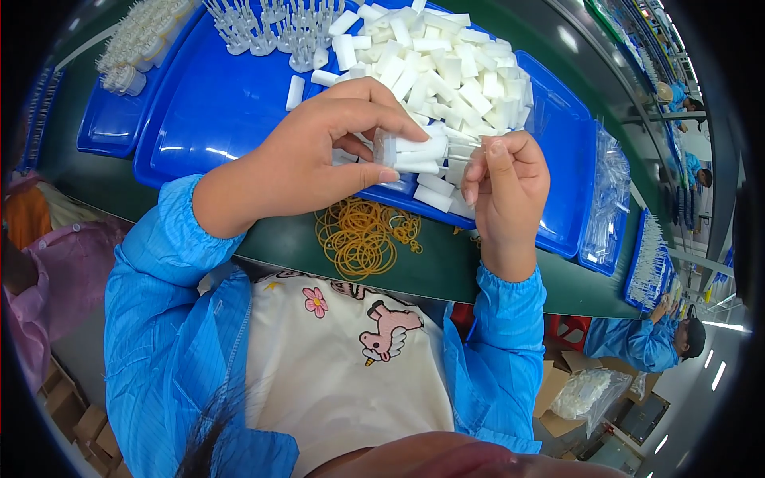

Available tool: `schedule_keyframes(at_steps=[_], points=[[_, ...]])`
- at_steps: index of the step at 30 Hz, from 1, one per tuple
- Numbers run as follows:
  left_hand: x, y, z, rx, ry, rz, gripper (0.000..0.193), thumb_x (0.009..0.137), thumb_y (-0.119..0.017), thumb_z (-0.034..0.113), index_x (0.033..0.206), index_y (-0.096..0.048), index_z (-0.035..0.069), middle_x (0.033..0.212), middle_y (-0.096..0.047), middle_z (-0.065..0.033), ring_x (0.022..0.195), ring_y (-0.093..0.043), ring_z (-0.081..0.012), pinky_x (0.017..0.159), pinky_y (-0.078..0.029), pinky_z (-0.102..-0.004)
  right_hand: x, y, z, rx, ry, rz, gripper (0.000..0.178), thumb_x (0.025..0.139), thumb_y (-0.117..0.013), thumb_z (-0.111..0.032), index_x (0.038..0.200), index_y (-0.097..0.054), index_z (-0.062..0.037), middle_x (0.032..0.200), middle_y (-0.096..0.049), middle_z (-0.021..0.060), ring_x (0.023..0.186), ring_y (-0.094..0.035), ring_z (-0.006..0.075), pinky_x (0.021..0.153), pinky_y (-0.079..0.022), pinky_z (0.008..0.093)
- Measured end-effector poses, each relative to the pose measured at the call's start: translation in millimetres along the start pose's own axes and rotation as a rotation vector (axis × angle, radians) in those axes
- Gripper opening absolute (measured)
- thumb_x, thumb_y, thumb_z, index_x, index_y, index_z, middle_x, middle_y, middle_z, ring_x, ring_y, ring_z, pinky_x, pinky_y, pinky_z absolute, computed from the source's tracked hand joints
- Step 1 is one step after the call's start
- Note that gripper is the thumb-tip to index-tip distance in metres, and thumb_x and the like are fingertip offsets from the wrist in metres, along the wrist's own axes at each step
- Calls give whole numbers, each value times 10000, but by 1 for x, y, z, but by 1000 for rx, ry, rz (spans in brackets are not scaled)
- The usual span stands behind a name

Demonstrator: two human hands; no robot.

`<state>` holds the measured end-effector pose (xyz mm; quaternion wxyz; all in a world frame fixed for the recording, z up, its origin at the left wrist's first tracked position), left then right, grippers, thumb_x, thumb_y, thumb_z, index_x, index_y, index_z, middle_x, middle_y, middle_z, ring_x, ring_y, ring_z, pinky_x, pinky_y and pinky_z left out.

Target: The person fits foam pieces around plastic components by hand, secures the assembled bundle with a rubber band, and places it onto a tray.

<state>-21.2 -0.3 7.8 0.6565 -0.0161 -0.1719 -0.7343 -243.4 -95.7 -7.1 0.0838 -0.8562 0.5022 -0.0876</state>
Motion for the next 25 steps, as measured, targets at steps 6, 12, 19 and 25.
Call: schedule_keyframes(at_steps=[6,12,19,25], points=[[-2,-2,-3,-89,39,-14,401,796,-700,-63,1180,-681,54,1150,-535,-59,1068,-571,-162,861,-550,-260,2,7,-3,-40,-55,-100,116,979,-602,-106,934,-567,-5,692,-609,81,527,-523,103,463,-405,221],[-2,2,-6,-94,49,64,397,797,-722,-27,1185,-685,49,1168,-548,-63,1042,-584,-162,822,-549,-253,5,-2,0,-41,-10,-91,91,976,-587,-80,921,-555,-15,676,-593,68,523,-506,96,458,-378,222],[2,-5,-7,-96,-47,-3,401,814,-741,24,1204,-677,89,1208,-545,-84,1089,-596,-188,812,-566,-267,-6,4,1,-204,52,49,101,975,-579,-98,913,-519,-45,634,-533,34,488,-463,79,439,-354,210],[-2,-2,-5,-244,-23,-46,335,874,-704,64,1208,-684,91,1243,-531,-81,1064,-591,-140,939,-504,-267,-2,-7,13,-71,137,15,147,1005,-570,-176,1072,-500,-66,648,-544,48,498,-476,79,434,-365,192]])
Point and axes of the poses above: each hand's wrist, its own x-axis towards the middle knuckle, its own y-axis out of the back of the hand, z = x × y, the point moved 1 cm from there along x, towards the middle knuckle
